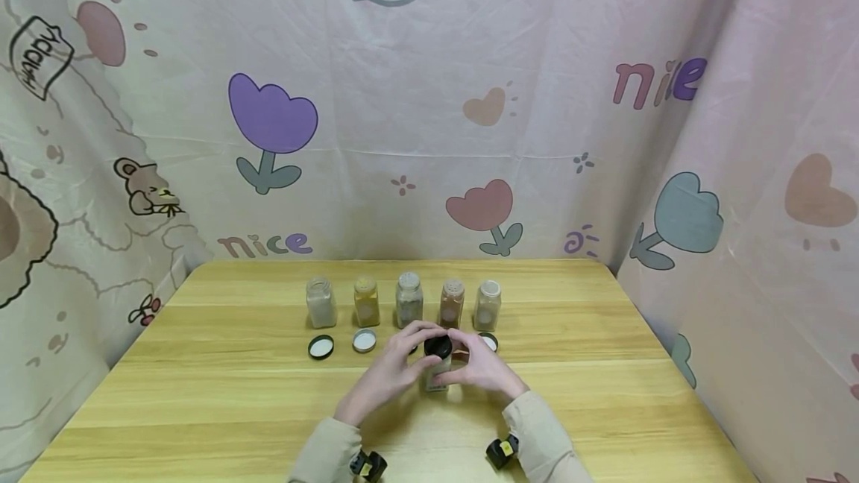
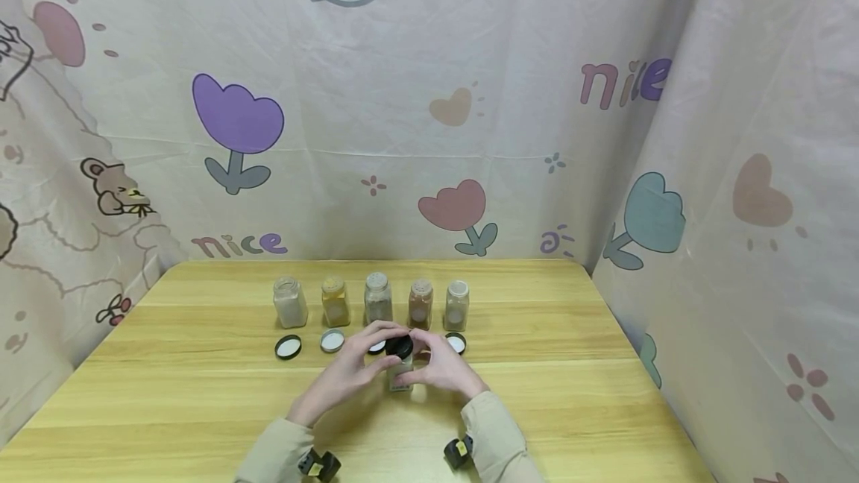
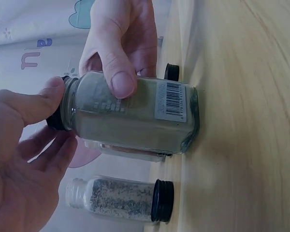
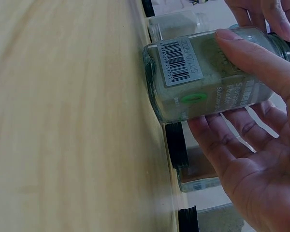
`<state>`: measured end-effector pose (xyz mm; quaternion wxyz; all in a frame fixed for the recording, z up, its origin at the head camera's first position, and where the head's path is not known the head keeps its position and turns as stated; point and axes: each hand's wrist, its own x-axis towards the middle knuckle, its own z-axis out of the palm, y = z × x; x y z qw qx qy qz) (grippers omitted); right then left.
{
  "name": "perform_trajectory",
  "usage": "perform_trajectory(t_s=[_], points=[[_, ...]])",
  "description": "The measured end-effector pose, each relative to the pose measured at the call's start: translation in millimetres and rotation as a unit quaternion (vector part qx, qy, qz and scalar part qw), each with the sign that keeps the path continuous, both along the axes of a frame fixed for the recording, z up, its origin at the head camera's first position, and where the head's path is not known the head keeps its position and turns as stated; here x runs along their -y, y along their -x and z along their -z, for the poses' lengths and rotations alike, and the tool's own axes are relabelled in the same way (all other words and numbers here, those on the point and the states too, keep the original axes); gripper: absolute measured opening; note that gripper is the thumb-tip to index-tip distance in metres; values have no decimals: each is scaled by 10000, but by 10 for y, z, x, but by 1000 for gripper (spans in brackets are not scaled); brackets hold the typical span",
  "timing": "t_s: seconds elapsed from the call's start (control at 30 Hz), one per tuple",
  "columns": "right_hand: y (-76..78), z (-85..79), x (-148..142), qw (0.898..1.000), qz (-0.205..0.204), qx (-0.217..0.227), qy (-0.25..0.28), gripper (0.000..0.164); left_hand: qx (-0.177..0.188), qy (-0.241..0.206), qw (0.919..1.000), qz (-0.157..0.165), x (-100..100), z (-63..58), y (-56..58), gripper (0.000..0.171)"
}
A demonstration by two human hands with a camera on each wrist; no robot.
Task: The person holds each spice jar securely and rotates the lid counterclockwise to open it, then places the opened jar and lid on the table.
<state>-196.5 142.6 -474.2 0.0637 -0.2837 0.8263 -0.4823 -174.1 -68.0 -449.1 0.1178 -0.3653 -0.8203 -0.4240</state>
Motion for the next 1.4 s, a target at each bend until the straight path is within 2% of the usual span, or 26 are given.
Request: perform_trajectory(t_s=[0.2,0.27,0.33,0.5,0.57,0.67,0.87,0.97,1.07,1.27,1.4], points=[[7,11,-2,10000,-8,-46,4,56,110,-84,9993,-345,-41,-14,-34,46],[12,15,-4,10000,-12,-80,-5,54,95,-54,9993,-350,-45,-17,-33,48],[14,15,-8,10000,-9,-96,-12,55,113,-15,9998,-184,-30,-23,-26,48],[18,23,-5,10000,22,-41,24,62,346,3,9980,521,47,-49,-12,43],[22,30,-5,10000,26,-78,20,64,368,-31,9973,641,59,-53,-9,42],[26,32,-10,9999,-3,-173,-8,64,235,-105,9981,568,50,-39,0,42],[23,26,-8,9999,22,-145,-50,62,22,-88,9999,-61,-10,-12,-12,44],[29,26,-1,10000,-16,-71,2,58,30,-90,9998,-186,-22,-10,-15,50],[31,24,0,10000,-57,28,66,59,60,-137,9999,46,-7,-17,-6,53],[25,21,-10,9999,-74,-89,45,64,125,-67,9978,641,47,-30,5,45],[18,22,-14,9999,-65,-93,20,67,-26,-51,9985,538,25,-13,0,42]])
